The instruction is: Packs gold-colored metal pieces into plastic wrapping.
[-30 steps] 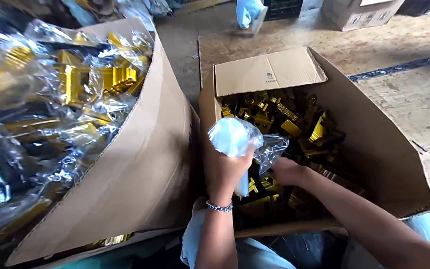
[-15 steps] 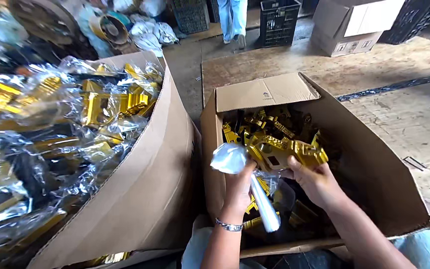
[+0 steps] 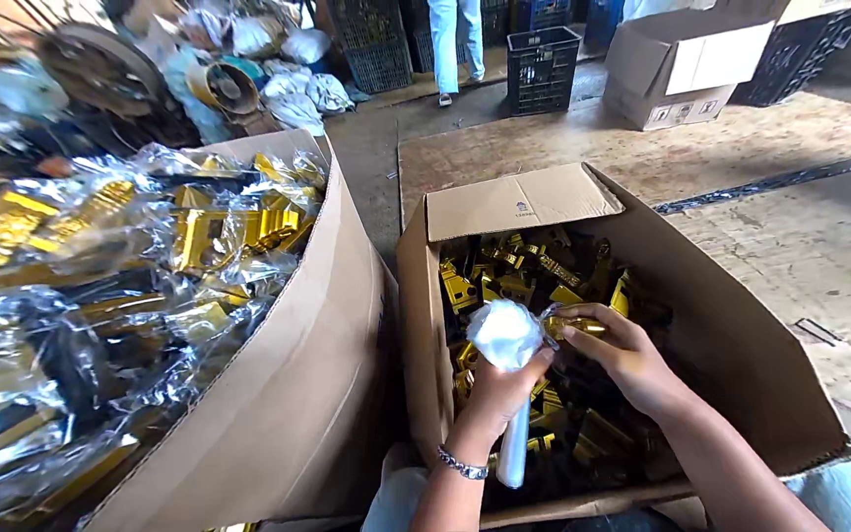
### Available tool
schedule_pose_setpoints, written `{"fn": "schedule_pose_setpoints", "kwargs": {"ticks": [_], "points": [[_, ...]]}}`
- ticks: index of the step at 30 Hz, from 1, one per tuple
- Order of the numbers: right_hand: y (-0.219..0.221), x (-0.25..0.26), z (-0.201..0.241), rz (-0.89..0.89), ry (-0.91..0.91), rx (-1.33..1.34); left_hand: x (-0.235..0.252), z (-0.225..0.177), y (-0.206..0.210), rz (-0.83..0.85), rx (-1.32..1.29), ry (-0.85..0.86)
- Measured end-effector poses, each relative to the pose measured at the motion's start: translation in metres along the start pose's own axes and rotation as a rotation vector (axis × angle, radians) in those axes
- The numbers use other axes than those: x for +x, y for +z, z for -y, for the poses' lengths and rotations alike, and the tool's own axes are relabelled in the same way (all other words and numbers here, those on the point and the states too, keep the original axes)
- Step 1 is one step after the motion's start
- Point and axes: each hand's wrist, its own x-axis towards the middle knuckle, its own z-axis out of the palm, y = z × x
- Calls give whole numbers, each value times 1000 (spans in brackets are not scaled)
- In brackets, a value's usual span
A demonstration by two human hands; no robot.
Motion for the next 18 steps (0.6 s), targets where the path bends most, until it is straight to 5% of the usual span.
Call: {"fn": "schedule_pose_setpoints", "kwargs": {"ticks": [3,7,9,11,13,16,18], "points": [[-16,9,-8,66,-186,-407,-2,-3,-5,74,-52,74],[-40,36,44,602,175,-994,-3,-15,-26,-73,-158,10],[-51,39,53,328,-276,-840,-1,-15,-30,-153,-120,36],[-47,56,60,10,-642,-360,1,-9,-27,-208,-24,113],[-38,61,70,34,-537,-58,5,0,-24,-248,60,186],[-11,45,40,283,-146,-181,5,6,-19,-271,273,260],[-1,36,20,366,-70,-179,4,6,-17,-221,361,309]]}}
